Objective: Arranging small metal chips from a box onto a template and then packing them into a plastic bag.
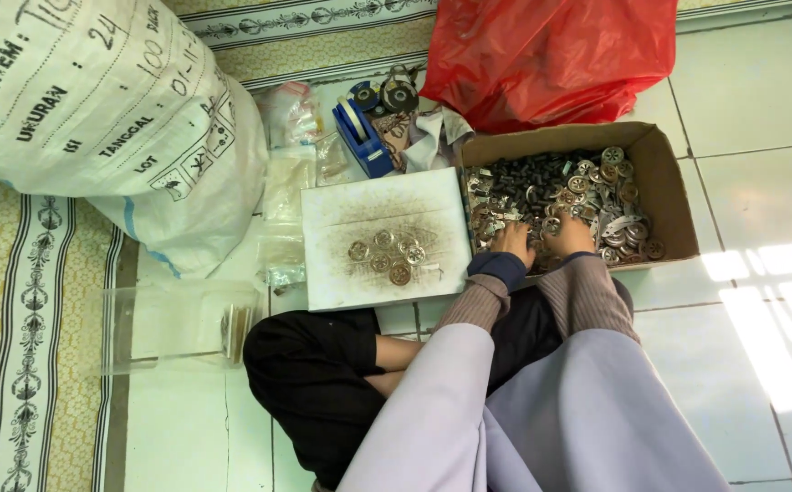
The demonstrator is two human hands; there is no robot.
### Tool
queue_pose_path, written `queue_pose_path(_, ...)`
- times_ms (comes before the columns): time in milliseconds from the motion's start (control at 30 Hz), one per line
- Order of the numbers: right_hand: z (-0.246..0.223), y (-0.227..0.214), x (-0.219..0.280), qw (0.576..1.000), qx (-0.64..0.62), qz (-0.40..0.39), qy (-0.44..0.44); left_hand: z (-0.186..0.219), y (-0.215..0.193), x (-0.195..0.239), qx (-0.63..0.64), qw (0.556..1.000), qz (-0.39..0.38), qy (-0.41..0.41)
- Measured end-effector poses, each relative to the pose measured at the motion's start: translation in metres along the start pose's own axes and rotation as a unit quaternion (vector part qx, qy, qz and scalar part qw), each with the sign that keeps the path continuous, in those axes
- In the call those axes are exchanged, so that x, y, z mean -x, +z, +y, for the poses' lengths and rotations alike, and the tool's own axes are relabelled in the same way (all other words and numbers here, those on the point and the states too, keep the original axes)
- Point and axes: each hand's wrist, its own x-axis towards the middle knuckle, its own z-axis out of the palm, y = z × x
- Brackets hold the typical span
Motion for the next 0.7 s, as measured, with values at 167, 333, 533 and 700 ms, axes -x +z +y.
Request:
queue_pose_path(167, -0.006, 0.026, -0.005, 1.0, 0.029, 0.002, 0.006, -0.007, -0.002, 0.008, -0.048, 0.998, -0.045, 0.026)
queue_pose_path(333, -0.005, 0.028, -0.008, 0.999, -0.025, -0.007, 0.024, -0.013, 0.008, -0.002, -0.055, 0.996, -0.07, 0.014)
queue_pose_path(533, -0.026, 0.008, 0.016, 0.997, -0.078, 0.01, -0.002, -0.032, 0.044, -0.033, 0.015, 1.0, -0.019, -0.017)
queue_pose_path(700, -0.031, -0.019, 0.038, 0.949, -0.312, 0.019, -0.027, -0.025, 0.041, -0.027, 0.18, 0.981, 0.064, 0.023)
